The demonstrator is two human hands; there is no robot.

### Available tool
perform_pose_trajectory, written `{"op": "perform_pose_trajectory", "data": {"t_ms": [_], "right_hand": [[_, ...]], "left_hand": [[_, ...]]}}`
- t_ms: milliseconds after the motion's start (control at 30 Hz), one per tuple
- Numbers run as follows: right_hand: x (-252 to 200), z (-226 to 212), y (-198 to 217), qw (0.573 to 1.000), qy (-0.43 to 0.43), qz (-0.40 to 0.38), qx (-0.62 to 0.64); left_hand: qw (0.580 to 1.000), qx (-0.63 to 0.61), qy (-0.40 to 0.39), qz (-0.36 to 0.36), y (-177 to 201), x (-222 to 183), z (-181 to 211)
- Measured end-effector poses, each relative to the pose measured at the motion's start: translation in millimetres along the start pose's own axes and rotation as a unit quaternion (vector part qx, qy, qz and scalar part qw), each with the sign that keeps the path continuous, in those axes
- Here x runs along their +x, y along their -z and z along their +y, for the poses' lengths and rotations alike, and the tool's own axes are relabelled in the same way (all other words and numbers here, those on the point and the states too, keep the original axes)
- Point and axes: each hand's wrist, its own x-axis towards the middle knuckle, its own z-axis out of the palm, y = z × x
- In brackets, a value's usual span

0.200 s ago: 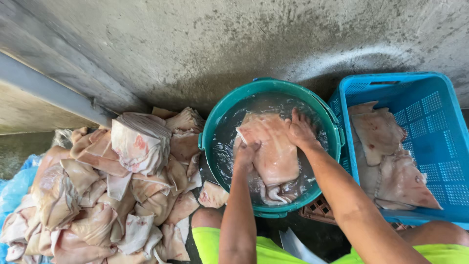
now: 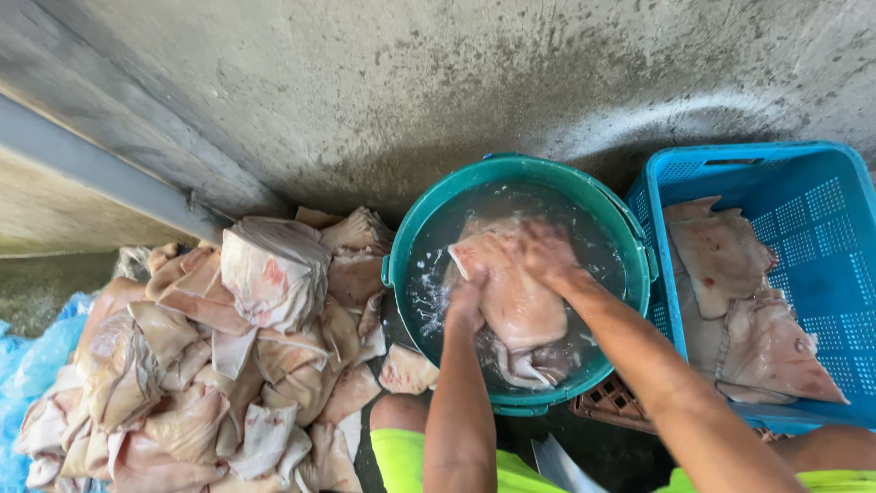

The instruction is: The person washes large flat pieces of animal skin by hand in a green bucket of water, then places them into a blue basket. The person repeatedly submerges, rubs, and wrings each piece before transferring it.

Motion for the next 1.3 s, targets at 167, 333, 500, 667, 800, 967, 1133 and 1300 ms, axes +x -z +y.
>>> {"op": "perform_pose_trajectory", "data": {"t_ms": [167,333,500,667,800,967,1133,1300], "right_hand": [[-41.6,-53.4,4.6,0.928,0.296,-0.199,-0.108],[-1.6,-55.5,24.7,0.984,0.017,-0.137,-0.109],[-23.0,-65.4,8.6,0.951,0.173,-0.167,-0.196],[5.8,-19.2,23.5,0.971,0.021,-0.222,-0.082],[8.1,-26.9,2.6,0.984,-0.023,-0.098,-0.147],[-19.8,-47.1,8.9,0.952,0.156,-0.202,-0.169],[-7.0,-21.9,49.4,0.957,0.050,-0.281,-0.053],[-19.3,-57.6,21.6,0.978,0.064,-0.148,-0.132]], "left_hand": [[0.978,-0.177,0.046,-0.099,29.2,5.7,10.4],[0.986,-0.154,0.038,-0.050,31.8,23.2,-9.6],[0.990,-0.106,-0.016,0.093,47.3,30.0,-11.6],[0.862,0.380,-0.151,0.299,26.9,18.0,-28.0],[0.692,0.530,-0.400,0.282,18.4,6.6,-30.6],[0.987,-0.004,-0.127,0.098,16.4,17.4,-6.8],[0.981,0.076,-0.153,0.093,13.6,16.1,-12.9],[0.992,0.039,-0.075,0.090,13.4,15.8,-9.9]]}}
